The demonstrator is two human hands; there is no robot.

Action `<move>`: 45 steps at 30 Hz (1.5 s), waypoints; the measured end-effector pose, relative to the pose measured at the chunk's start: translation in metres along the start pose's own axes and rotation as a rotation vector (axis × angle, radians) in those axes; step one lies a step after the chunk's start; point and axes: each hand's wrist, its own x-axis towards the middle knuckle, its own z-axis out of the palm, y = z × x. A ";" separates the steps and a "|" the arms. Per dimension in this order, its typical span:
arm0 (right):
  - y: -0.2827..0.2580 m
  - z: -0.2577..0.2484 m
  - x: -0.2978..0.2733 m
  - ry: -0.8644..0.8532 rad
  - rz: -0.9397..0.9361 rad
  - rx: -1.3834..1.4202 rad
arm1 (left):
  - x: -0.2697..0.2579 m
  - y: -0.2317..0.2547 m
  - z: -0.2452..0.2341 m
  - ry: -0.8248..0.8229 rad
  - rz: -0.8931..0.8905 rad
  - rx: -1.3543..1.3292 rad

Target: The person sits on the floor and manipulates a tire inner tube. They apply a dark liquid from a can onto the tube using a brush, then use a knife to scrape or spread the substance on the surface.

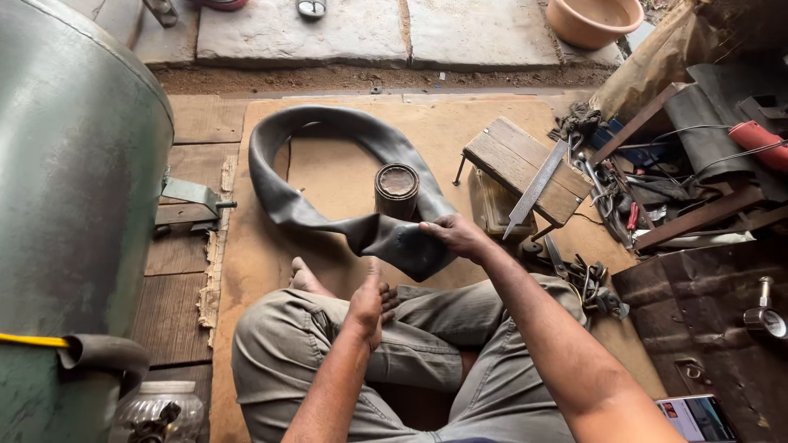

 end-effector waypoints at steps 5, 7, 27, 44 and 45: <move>0.001 -0.002 -0.008 -0.053 -0.035 0.114 | 0.020 0.004 0.007 -0.099 -0.055 -0.171; 0.000 0.002 -0.012 -0.124 -0.039 0.160 | 0.019 0.014 0.018 -0.063 0.042 -0.348; -0.089 0.032 0.043 -0.368 -0.395 0.157 | -0.042 0.045 0.039 -0.030 0.366 -0.532; 0.008 0.021 0.051 -0.572 0.433 0.445 | 0.020 0.030 0.007 0.196 0.195 -0.805; 0.008 0.022 0.048 -0.614 0.421 0.545 | 0.028 0.025 0.001 0.228 0.202 -0.806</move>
